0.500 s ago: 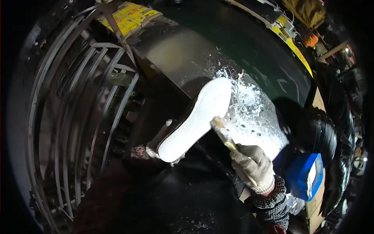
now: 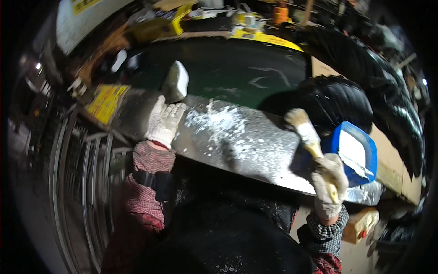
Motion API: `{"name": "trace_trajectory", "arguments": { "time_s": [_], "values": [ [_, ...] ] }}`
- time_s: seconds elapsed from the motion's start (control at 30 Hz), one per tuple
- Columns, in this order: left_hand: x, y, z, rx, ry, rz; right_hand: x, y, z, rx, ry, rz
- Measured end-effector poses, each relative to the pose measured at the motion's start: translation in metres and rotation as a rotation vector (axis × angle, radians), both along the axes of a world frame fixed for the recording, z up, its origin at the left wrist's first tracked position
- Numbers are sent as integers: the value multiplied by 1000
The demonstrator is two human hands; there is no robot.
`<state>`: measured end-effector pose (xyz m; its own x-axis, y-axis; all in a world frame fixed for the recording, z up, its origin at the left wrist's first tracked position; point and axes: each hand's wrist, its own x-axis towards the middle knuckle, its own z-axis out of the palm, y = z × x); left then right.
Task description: The person applies adhesive to the interior edges of boot uppers and the soles of shoe lasts using a brush. After coating each item, they place it onto a moving conveyor belt or a metal storage rack.
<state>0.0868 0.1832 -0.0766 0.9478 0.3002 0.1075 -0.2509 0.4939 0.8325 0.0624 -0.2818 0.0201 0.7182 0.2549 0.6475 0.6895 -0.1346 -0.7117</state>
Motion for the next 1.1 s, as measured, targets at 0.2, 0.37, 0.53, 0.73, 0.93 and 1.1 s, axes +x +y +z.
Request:
{"name": "trace_trajectory", "arguments": {
  "time_s": [0.2,0.37,0.53,0.73,0.93,1.1],
  "values": [
    [106,-220,47,-366,589,-356,-25,-106,-25,81,14,-869],
    [142,-304,36,-377,468,-542,-37,-148,-20,1339,714,-109],
    [137,-324,52,-421,354,-294,-52,-151,-6,1176,562,-266],
    [29,-269,126,698,-183,-53,-31,-161,29,-31,-30,-756],
    [-27,-214,154,1952,38,-619,23,-155,34,-307,211,-585],
    [-34,-180,127,1484,169,-502,0,-161,33,-99,130,-666]
  ]
}}
